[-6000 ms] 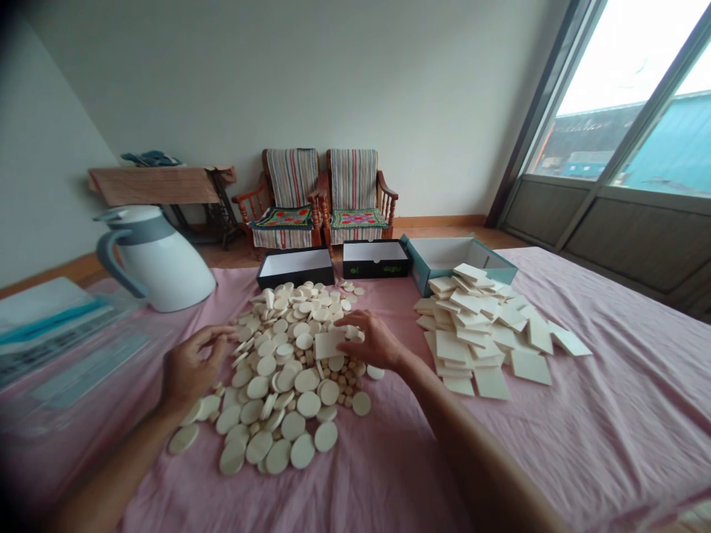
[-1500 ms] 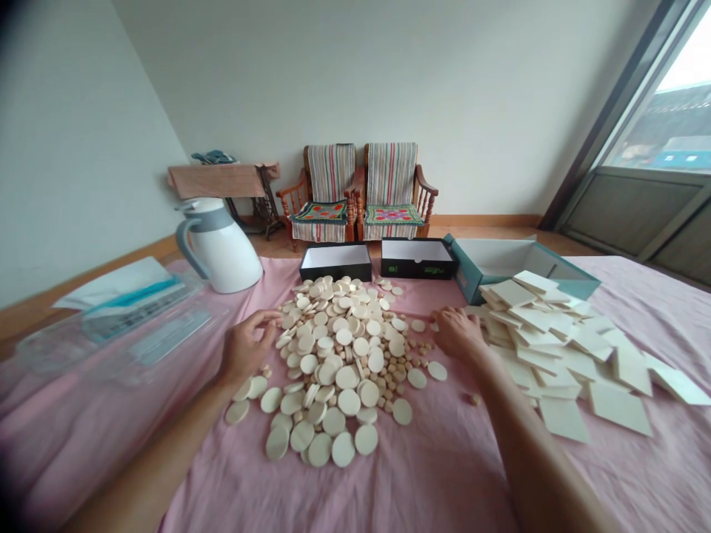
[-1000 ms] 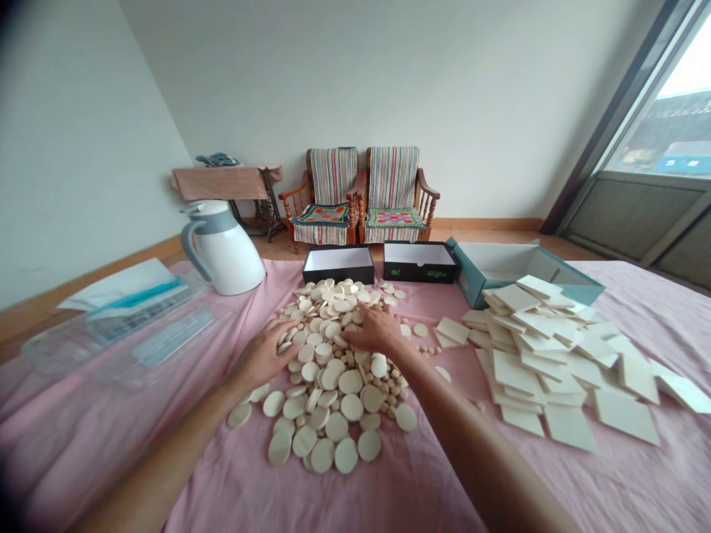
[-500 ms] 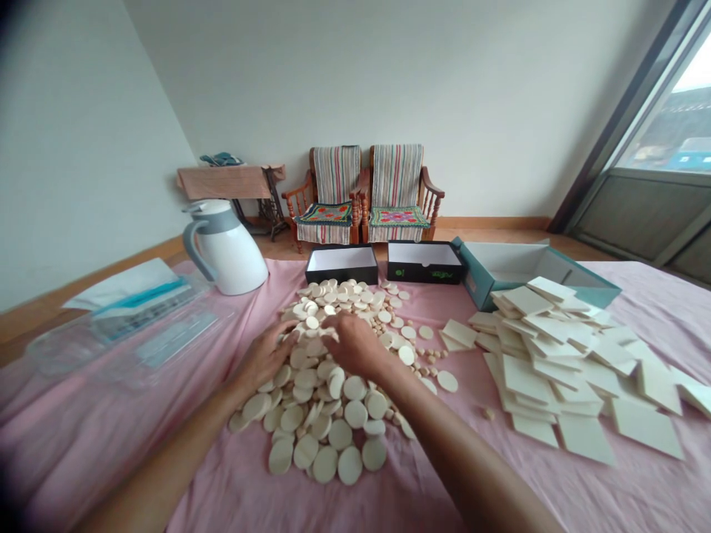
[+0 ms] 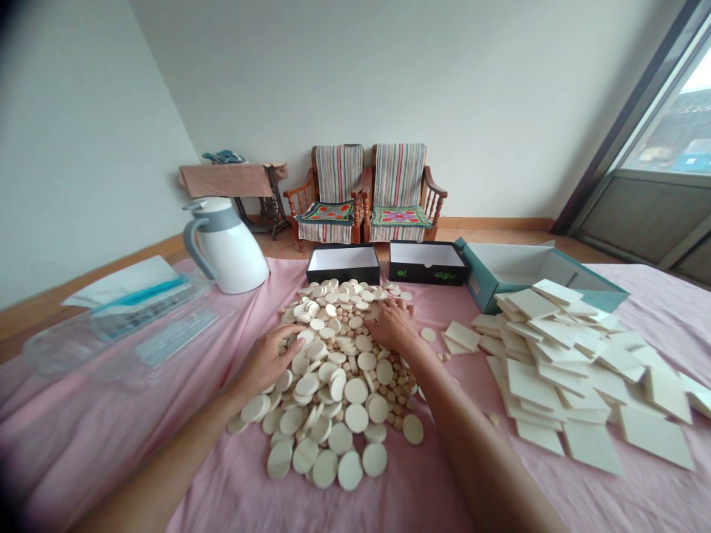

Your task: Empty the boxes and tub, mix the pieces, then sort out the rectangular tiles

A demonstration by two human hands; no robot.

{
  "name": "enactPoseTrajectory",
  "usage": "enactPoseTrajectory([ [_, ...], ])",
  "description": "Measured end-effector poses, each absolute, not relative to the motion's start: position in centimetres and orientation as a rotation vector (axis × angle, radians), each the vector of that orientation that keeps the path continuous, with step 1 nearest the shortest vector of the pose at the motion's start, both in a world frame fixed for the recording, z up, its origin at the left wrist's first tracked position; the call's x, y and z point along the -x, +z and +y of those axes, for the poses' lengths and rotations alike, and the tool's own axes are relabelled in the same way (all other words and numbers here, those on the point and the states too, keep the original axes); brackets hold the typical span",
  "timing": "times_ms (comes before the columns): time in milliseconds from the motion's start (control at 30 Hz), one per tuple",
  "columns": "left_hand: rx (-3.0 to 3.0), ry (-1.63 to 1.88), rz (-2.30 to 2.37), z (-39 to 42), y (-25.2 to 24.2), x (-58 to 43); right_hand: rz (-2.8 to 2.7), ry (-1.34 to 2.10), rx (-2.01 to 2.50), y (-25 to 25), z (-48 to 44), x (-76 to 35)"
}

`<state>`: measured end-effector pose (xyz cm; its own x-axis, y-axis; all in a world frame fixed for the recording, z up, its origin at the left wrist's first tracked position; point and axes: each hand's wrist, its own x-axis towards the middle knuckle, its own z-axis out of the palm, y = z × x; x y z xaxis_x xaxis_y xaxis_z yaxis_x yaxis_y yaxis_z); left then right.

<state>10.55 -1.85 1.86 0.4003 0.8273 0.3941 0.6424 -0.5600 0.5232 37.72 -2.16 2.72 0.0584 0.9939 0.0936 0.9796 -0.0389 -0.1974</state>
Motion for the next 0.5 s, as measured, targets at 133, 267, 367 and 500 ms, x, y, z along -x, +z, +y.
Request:
enactPoseTrajectory([
  [133, -2.379, 0.917, 1.283, -1.7, 1.69, -10.53, -2.017, 0.131, 2.078, 2.11, -1.48, -37.72],
  [267, -2.38, 0.93, 1.279, -1.63, 1.5, -10.5, -1.94, 0.157, 2.138, 2.04, -1.31, -38.09],
  [367, -2.38, 0.938, 1.276, -1.61, 1.41, -10.46, -1.878, 0.242, 2.146, 2.07, -1.42, -38.35],
  [500, -2.381, 0.941, 1.264, -1.59, 1.46, -10.43, -1.826, 0.27, 2.143, 1.92, -1.47, -38.23],
])
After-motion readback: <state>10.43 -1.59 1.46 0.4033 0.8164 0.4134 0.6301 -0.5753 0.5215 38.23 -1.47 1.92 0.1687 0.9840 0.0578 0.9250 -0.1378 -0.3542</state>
